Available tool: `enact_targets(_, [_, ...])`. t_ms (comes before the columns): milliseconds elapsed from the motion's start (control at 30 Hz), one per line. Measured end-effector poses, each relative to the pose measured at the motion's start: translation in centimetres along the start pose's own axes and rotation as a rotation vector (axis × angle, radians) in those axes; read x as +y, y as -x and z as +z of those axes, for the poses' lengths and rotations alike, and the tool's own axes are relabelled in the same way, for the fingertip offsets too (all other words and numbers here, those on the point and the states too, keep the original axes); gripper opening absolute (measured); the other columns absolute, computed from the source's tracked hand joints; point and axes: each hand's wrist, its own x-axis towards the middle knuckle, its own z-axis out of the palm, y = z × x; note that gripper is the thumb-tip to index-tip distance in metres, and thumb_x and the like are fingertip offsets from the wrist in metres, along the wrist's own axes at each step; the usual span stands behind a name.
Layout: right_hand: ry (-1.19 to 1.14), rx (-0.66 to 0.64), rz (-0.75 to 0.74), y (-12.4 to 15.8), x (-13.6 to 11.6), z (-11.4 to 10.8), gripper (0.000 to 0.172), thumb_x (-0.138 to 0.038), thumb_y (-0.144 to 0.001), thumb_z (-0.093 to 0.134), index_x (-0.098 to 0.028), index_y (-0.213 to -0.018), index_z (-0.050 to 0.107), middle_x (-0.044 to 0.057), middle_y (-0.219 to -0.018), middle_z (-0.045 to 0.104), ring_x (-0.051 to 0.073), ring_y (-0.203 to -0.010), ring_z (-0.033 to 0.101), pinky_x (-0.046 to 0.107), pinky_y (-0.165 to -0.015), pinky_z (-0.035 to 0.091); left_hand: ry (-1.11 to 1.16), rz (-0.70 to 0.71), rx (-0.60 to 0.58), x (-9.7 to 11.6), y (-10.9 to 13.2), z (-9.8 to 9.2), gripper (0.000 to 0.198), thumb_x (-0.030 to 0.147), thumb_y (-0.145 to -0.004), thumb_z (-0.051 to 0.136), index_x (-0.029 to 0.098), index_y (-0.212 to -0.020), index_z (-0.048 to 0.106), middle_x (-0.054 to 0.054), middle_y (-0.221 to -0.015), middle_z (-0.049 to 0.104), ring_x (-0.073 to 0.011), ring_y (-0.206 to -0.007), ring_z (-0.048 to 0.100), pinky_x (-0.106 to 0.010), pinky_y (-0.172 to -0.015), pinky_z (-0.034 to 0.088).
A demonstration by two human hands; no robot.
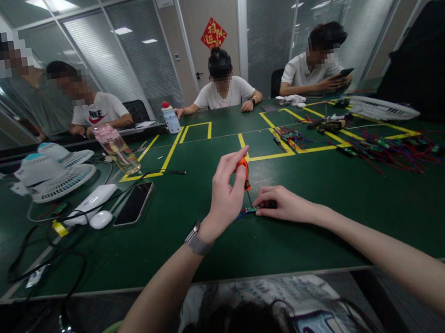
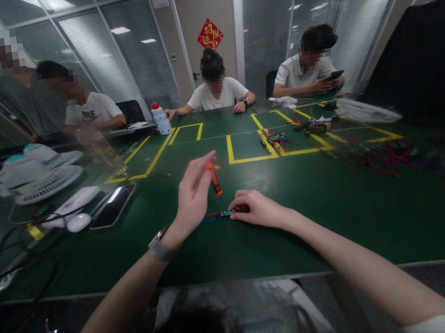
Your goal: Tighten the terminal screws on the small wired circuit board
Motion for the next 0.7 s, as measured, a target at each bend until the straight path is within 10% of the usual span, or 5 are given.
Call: enact_targets(700, [0.024,0.021,-0.012,0.13,-0.39,-0.01,0.019,-0.024,-0.086,0.062,-0.016,-0.099,0.072,0.006,-0.085,0.064,0.016,-0.07,0.06,0.028,-0.066,0.049,0.001,-0.005,0.043,0.23,-0.18,-0.06,0.024,0.022,-0.094,0.053,0.022,-0.115,0.063,-0.006,-0.11,0.062,-0.0153,-0.097,0.063,-0.028,-0.085,0.053])
